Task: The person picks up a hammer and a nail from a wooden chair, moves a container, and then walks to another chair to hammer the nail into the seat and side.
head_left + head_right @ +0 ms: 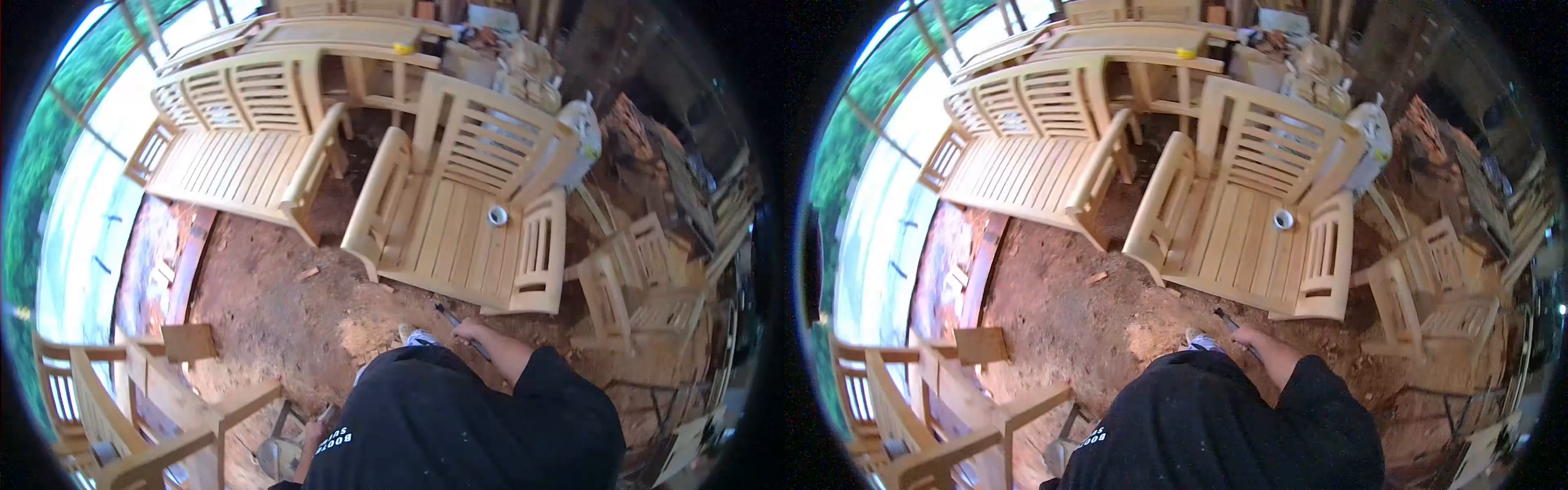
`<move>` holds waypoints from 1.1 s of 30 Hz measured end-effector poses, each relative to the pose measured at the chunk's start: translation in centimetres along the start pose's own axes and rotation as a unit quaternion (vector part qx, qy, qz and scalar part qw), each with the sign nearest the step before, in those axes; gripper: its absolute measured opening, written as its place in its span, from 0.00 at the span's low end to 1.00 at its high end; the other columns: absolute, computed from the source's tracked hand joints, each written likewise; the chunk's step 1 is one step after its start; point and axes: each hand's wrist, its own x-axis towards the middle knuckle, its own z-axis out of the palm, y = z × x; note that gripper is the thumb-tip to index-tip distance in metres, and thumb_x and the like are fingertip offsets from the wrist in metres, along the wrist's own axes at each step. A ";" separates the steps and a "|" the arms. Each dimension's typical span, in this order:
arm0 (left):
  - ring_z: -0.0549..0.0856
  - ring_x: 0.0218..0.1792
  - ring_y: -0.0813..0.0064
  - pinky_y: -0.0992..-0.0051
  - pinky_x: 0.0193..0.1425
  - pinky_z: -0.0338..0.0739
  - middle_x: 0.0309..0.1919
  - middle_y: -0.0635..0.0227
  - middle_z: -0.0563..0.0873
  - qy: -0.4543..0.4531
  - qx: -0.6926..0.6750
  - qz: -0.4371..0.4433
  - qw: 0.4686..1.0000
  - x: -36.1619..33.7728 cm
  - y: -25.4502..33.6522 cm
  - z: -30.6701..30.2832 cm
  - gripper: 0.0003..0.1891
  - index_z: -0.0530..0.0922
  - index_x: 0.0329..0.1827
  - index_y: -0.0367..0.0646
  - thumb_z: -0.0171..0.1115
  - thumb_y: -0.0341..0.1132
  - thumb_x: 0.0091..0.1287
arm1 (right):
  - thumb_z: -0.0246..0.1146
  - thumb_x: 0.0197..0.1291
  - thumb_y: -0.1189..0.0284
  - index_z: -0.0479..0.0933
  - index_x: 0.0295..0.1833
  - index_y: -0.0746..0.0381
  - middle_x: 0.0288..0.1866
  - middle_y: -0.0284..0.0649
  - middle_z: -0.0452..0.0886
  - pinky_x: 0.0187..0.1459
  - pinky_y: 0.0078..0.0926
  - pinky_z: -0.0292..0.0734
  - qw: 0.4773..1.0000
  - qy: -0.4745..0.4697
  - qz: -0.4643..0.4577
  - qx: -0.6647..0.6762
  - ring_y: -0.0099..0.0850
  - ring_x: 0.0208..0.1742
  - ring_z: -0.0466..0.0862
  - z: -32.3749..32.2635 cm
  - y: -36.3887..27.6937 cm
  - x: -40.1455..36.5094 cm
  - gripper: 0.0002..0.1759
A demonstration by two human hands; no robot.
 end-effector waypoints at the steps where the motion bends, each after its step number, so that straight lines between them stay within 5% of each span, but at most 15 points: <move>1: 0.87 0.23 0.63 0.60 0.29 0.82 0.24 0.55 0.87 0.002 0.031 0.001 1.000 -0.4 3.0 -1.1 0.16 0.84 0.47 0.34 0.55 0.40 0.78 | 0.75 0.56 0.58 0.87 0.35 0.65 0.29 0.43 0.88 0.33 0.38 0.85 1.000 -0.007 0.011 0.027 0.36 0.27 0.89 -0.2 1.7 1.2 0.18; 3: 0.86 0.23 0.65 0.63 0.28 0.80 0.27 0.53 0.88 0.013 0.010 -0.006 1.000 -0.1 8.2 -2.8 0.14 0.77 0.59 0.38 0.57 0.37 0.77 | 0.74 0.56 0.61 0.87 0.36 0.65 0.28 0.44 0.88 0.32 0.39 0.85 0.996 -0.025 0.037 0.078 0.37 0.27 0.88 1.1 7.5 4.5 0.16; 6: 0.85 0.24 0.68 0.66 0.28 0.78 0.30 0.50 0.90 0.056 -0.054 -0.002 0.997 -0.3 18.6 -4.3 0.27 0.66 0.76 0.44 0.62 0.32 0.75 | 0.71 0.58 0.67 0.89 0.38 0.64 0.29 0.45 0.88 0.33 0.43 0.84 0.993 -0.007 0.090 0.073 0.40 0.29 0.88 1.5 13.5 4.4 0.11; 9: 0.82 0.22 0.72 0.69 0.27 0.75 0.31 0.55 0.91 0.054 -0.027 0.123 0.991 4.1 24.3 -5.8 0.31 0.60 0.80 0.48 0.61 0.32 0.76 | 0.70 0.57 0.68 0.90 0.37 0.61 0.32 0.45 0.89 0.33 0.47 0.82 0.988 0.024 0.077 0.134 0.41 0.31 0.87 3.3 20.0 4.2 0.09; 10: 0.80 0.19 0.73 0.71 0.23 0.74 0.31 0.56 0.91 0.040 -0.044 0.154 0.986 6.7 25.0 -6.0 0.32 0.59 0.80 0.48 0.61 0.33 0.76 | 0.70 0.57 0.66 0.89 0.38 0.61 0.33 0.44 0.89 0.33 0.47 0.82 1.000 -0.013 -0.023 -0.010 0.41 0.31 0.87 4.0 22.3 4.5 0.10; 12: 0.79 0.18 0.74 0.71 0.22 0.73 0.31 0.58 0.91 0.021 0.006 0.225 0.974 6.9 28.7 -6.2 0.26 0.65 0.76 0.47 0.60 0.33 0.77 | 0.71 0.57 0.63 0.88 0.40 0.61 0.34 0.43 0.88 0.34 0.46 0.82 0.926 -0.079 -0.224 -0.293 0.41 0.33 0.87 5.5 27.1 6.8 0.13; 13: 0.79 0.18 0.74 0.71 0.22 0.73 0.31 0.58 0.91 0.009 0.030 0.262 0.965 6.9 30.9 -6.0 0.23 0.68 0.75 0.47 0.59 0.34 0.78 | 0.70 0.58 0.62 0.88 0.40 0.61 0.33 0.43 0.87 0.34 0.46 0.81 0.956 -0.070 -0.172 -0.229 0.40 0.32 0.86 5.5 26.9 4.5 0.13; 15: 0.82 0.20 0.74 0.70 0.25 0.75 0.32 0.58 0.93 -0.030 0.062 0.191 0.979 3.6 36.5 -5.7 0.21 0.72 0.72 0.45 0.58 0.36 0.78 | 0.70 0.59 0.61 0.87 0.40 0.60 0.31 0.42 0.85 0.33 0.44 0.79 0.999 -0.045 -0.015 -0.026 0.38 0.30 0.84 5.6 24.9 0.7 0.14; 18: 0.82 0.19 0.74 0.69 0.26 0.77 0.32 0.58 0.93 -0.085 0.099 0.185 0.974 5.9 38.1 -5.0 0.18 0.75 0.69 0.45 0.56 0.38 0.79 | 0.69 0.61 0.59 0.85 0.40 0.60 0.28 0.40 0.82 0.31 0.42 0.75 0.954 0.039 0.157 0.254 0.35 0.28 0.81 5.3 19.8 -6.4 0.15; 21: 0.80 0.18 0.74 0.71 0.25 0.76 0.32 0.58 0.92 -0.155 0.110 0.153 0.970 10.3 37.9 -4.7 0.18 0.76 0.69 0.48 0.53 0.38 0.79 | 0.68 0.63 0.57 0.84 0.39 0.60 0.26 0.38 0.78 0.29 0.39 0.72 0.910 0.093 0.144 0.378 0.32 0.25 0.78 5.3 14.8 -11.9 0.16; 23: 0.79 0.18 0.74 0.71 0.25 0.76 0.32 0.58 0.92 -0.191 0.147 0.109 0.964 12.1 38.2 -4.2 0.18 0.77 0.69 0.49 0.53 0.38 0.80 | 0.70 0.60 0.53 0.84 0.44 0.62 0.34 0.41 0.83 0.37 0.42 0.75 0.907 0.065 0.129 0.396 0.36 0.34 0.82 7.1 14.8 -11.3 0.22; 26: 0.79 0.19 0.73 0.69 0.25 0.75 0.31 0.59 0.91 -0.209 0.151 0.176 0.950 19.5 36.9 -2.9 0.19 0.78 0.68 0.49 0.52 0.39 0.77 | 0.70 0.59 0.54 0.84 0.48 0.64 0.41 0.43 0.85 0.43 0.44 0.77 0.900 0.042 0.139 0.411 0.37 0.41 0.84 7.8 13.9 -11.7 0.24; 30: 0.83 0.22 0.71 0.67 0.27 0.78 0.32 0.58 0.91 -0.171 0.236 0.203 0.935 18.0 40.6 -1.3 0.18 0.82 0.63 0.47 0.53 0.40 0.75 | 0.70 0.59 0.57 0.85 0.47 0.66 0.44 0.45 0.87 0.44 0.42 0.78 0.894 0.058 0.132 0.425 0.36 0.42 0.85 8.3 14.0 -11.7 0.23; 33: 0.87 0.26 0.68 0.67 0.30 0.80 0.36 0.57 0.92 -0.225 0.200 0.178 0.937 15.5 43.0 0.2 0.17 0.83 0.59 0.44 0.54 0.41 0.75 | 0.70 0.60 0.54 0.86 0.44 0.68 0.40 0.47 0.88 0.42 0.38 0.79 0.868 0.095 0.135 0.468 0.36 0.40 0.86 7.1 13.4 -12.4 0.24</move>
